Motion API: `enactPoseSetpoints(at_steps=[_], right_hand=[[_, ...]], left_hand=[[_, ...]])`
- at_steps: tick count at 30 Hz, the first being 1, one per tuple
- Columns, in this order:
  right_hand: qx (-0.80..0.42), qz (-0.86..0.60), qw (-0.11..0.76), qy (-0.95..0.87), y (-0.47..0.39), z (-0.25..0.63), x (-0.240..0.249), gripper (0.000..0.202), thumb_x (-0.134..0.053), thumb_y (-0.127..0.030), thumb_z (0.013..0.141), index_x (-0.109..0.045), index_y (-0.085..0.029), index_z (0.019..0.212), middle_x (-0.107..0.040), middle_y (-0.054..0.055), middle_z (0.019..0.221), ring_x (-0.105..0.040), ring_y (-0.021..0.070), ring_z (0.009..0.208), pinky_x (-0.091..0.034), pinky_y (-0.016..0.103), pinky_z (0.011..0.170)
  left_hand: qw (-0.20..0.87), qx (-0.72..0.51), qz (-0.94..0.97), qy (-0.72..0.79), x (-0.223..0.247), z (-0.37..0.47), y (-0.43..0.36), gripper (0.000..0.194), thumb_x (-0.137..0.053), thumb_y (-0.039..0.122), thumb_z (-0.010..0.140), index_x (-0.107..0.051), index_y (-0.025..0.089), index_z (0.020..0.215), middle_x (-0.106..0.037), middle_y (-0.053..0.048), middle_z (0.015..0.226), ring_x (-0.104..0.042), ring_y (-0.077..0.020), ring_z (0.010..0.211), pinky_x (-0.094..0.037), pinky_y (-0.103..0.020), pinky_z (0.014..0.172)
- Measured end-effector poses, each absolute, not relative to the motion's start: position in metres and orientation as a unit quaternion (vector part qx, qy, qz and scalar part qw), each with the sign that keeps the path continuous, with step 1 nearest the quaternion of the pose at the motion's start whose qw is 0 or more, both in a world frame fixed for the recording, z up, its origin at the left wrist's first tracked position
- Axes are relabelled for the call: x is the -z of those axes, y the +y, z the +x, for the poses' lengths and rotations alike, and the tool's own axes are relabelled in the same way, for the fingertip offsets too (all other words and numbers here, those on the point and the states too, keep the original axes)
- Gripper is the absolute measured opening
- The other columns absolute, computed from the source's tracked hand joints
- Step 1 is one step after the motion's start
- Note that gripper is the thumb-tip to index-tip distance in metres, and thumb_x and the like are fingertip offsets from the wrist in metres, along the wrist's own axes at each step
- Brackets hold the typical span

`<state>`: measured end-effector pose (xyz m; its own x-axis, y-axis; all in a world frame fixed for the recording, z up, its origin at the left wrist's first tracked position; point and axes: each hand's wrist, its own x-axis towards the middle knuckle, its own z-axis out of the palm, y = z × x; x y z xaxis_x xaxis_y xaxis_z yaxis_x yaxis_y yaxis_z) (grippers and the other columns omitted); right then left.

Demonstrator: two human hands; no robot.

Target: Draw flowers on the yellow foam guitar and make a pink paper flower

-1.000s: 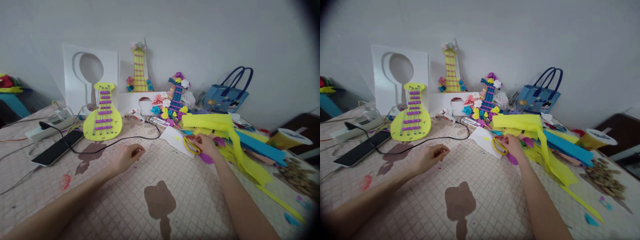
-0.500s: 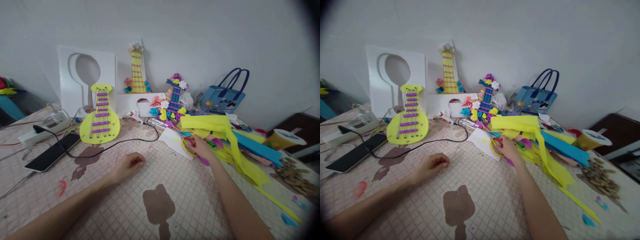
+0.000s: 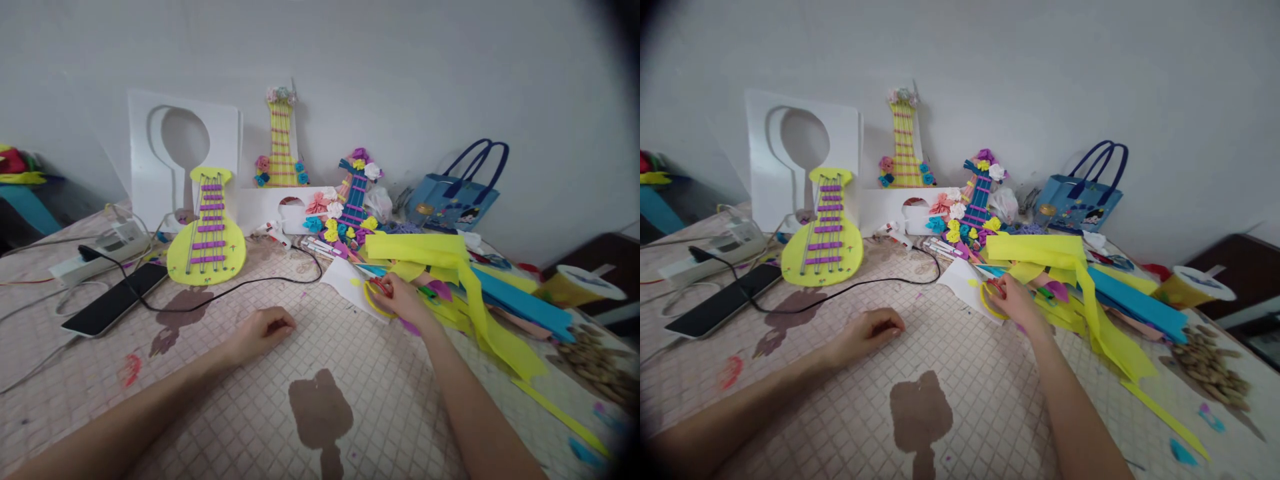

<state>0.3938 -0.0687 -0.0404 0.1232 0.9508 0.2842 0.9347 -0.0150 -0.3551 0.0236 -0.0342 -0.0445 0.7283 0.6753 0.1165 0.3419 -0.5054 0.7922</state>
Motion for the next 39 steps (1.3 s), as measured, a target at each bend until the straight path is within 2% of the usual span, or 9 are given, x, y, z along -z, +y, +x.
enactPoseSetpoints(at_steps=[4,9,15,20,25,29,33,36,39], right_hand=[[-0.001,-0.720,0.235,-0.652,-0.062,0.390,0.037,0.018,-0.054,-0.040,0.081,-0.053,-0.022,0.083,-0.064,0.002,0.076,-0.059,0.0164,0.066,-0.044,0.027,0.058],[0.025,-0.724,0.211,-0.656,-0.011,0.384,0.022,0.017,-0.051,-0.033,0.087,-0.059,-0.017,0.086,-0.064,0.006,0.091,-0.060,0.0183,0.089,-0.047,0.033,0.081],[0.005,-0.736,0.158,-0.659,0.054,0.367,0.015,0.033,-0.054,-0.034,0.089,-0.055,-0.017,0.117,-0.057,0.009,0.119,-0.059,0.0194,0.099,-0.051,0.041,0.083],[-0.004,-0.739,0.182,-0.649,0.061,0.367,0.007,0.030,-0.054,-0.034,0.089,-0.056,-0.018,0.115,-0.058,0.007,0.116,-0.060,0.0180,0.096,-0.051,0.039,0.082],[0.017,-0.705,0.278,-0.652,0.016,0.348,-0.006,0.027,-0.047,-0.041,0.090,-0.057,-0.016,0.086,-0.065,0.007,0.077,-0.061,0.0177,0.071,-0.047,0.031,0.067],[-0.020,-0.634,0.307,-0.709,-0.046,0.294,0.007,0.020,-0.044,-0.038,0.090,-0.053,-0.021,0.083,-0.064,0.002,0.073,-0.059,0.0150,0.064,-0.043,0.025,0.058],[-0.039,-0.568,0.297,-0.766,-0.088,0.241,0.028,0.005,-0.050,-0.023,0.085,-0.054,-0.023,0.083,-0.064,0.003,0.079,-0.059,0.0187,0.076,-0.043,0.031,0.069],[-0.045,-0.539,0.291,-0.789,-0.099,0.223,0.031,0.008,-0.049,-0.020,0.085,-0.056,-0.024,0.083,-0.063,0.005,0.082,-0.057,0.0215,0.081,-0.042,0.035,0.074],[-0.107,-0.509,0.327,-0.789,-0.100,0.222,0.026,0.008,-0.056,-0.027,0.083,-0.055,-0.024,0.090,-0.061,0.005,0.086,-0.056,0.0208,0.082,-0.044,0.035,0.074]], left_hand=[[0.406,-0.213,0.838,0.296,0.044,0.024,-0.035,0.017,-0.051,0.025,0.085,-0.063,0.016,0.091,-0.063,-0.002,0.083,-0.054,-0.0106,0.069,-0.041,-0.020,0.062],[0.405,-0.217,0.838,0.294,0.043,0.025,-0.036,0.016,-0.050,0.023,0.086,-0.063,0.015,0.089,-0.063,-0.002,0.084,-0.056,-0.0110,0.072,-0.042,-0.020,0.064],[0.386,-0.225,0.856,0.259,0.042,0.024,-0.037,0.016,-0.047,0.020,0.086,-0.062,0.015,0.088,-0.062,-0.004,0.086,-0.056,-0.0117,0.076,-0.044,-0.022,0.068],[0.393,-0.228,0.857,0.245,0.040,0.022,-0.038,0.015,-0.048,0.020,0.086,-0.063,0.015,0.087,-0.061,-0.004,0.085,-0.056,-0.0125,0.075,-0.044,-0.022,0.067],[0.445,-0.242,0.812,0.289,0.041,0.023,-0.039,0.015,-0.052,0.024,0.085,-0.063,0.015,0.090,-0.063,-0.004,0.085,-0.057,-0.0134,0.076,-0.045,-0.023,0.067],[0.539,-0.281,0.735,0.301,0.043,0.031,-0.043,0.024,-0.060,0.030,0.081,-0.059,0.014,0.098,-0.064,-0.006,0.090,-0.060,-0.0141,0.079,-0.047,-0.026,0.072],[0.604,-0.347,0.648,0.307,0.043,0.038,-0.047,0.046,-0.070,0.037,0.074,-0.050,0.014,0.108,-0.062,-0.005,0.090,-0.057,-0.0102,0.070,-0.046,-0.022,0.061],[0.603,-0.360,0.629,0.333,0.042,0.038,-0.047,0.038,-0.067,0.041,0.076,-0.053,0.012,0.097,-0.056,0.001,0.071,-0.051,-0.0071,0.058,-0.040,-0.017,0.051],[0.612,-0.360,0.621,0.330,0.041,0.034,-0.043,0.031,-0.066,0.039,0.076,-0.056,0.011,0.086,-0.053,0.002,0.064,-0.049,-0.0069,0.056,-0.037,-0.016,0.048]])
